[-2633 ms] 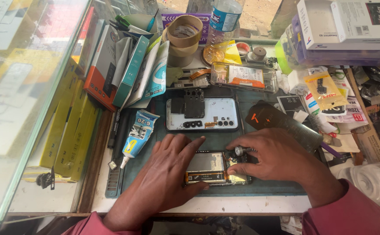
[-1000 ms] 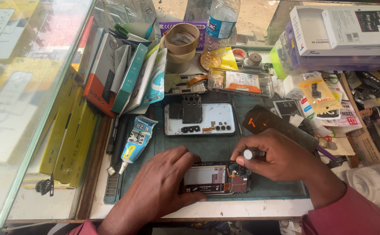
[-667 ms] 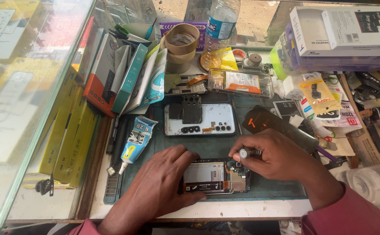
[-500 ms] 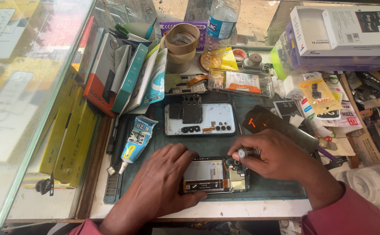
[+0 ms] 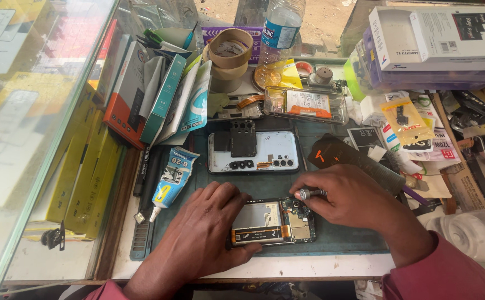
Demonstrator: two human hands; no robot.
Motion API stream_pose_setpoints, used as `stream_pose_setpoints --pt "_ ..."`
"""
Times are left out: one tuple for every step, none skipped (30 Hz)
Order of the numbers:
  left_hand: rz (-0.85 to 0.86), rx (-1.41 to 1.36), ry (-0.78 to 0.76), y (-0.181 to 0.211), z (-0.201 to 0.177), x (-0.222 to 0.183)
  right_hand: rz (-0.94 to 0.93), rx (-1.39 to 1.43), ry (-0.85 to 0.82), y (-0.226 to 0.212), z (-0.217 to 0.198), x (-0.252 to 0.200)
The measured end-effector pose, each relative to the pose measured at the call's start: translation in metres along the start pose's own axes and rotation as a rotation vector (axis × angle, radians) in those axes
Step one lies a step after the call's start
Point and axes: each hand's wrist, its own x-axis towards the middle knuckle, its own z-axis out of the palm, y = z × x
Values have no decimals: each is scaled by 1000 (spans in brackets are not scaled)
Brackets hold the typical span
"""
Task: The person uses a screwdriver to remove screws from the internal metal shielding of a disassembled smartphone. They carefully unscrew multiple fasteners and lift the metal plate to expose the underlying components on the motherboard.
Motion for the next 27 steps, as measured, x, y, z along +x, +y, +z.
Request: stream_pose_setpoints --pt "11 8 1 0 0 0 19 -15 -11 1 1 0" --pt "2 14 -11 0 -1 1 39 -29 -21 2 1 0" --pt "-6 21 -23 1 -1 1 0 -11 19 2 1 0" --pt "-13 26 -36 1 -1 1 -37 7 59 3 2 -1" --pt "-12 31 -39 1 -1 1 -74 25 100 3 2 -1" --pt "-11 36 -43 1 -1 2 -42 55 130 3 2 -2" --pt "-11 42 -47 1 -1 2 -10 86 160 2 3 -2" --pt "-14 48 -54 1 -1 2 23 117 189 2 3 -2" --pt "-16 55 -60 1 -1 2 -17 95 232 2 2 -2" --pt "-19 62 -66 1 -1 2 -57 72 275 2 2 -2" --pt "-17 65 -63 1 -1 2 -97 48 317 3 2 -1" --pt "-15 69 -60 2 -1 2 -88 37 335 3 2 -1" --pt "-13 72 -56 2 -1 2 -80 25 354 3 2 -1" --pt "-10 71 -51 3 -1 2 -71 14 370 4 3 -1" --pt "-8 70 -46 3 -1 1 -53 28 375 5 3 -1" --pt "-5 69 -41 3 -1 1 -36 42 378 6 3 0" --pt "-9 67 -43 3 -1 1 -18 56 382 7 4 0" --pt "-12 64 -45 4 -2 1 -21 53 390 9 4 0" --pt "-16 61 -47 4 -2 1 -24 49 397 10 4 1" --pt "-9 61 -42 4 -2 1 -28 46 404 11 4 1" --pt "-3 60 -37 4 -3 1 -14 79 399 11 5 0" --pt "3 59 -32 4 -3 1 0 112 394 12 4 1" --pt "-12 55 -47 5 -3 1 14 144 389 12 4 0" --pt "-26 51 -61 5 -4 1 -5 117 399 13 4 0" --pt "-41 48 -74 5 -5 2 -23 90 408 13 4 0" --pt "-32 37 -58 5 -6 2 -42 62 418 13 4 0" --pt "-22 26 -41 4 -7 3 -53 57 428 13 3 1"
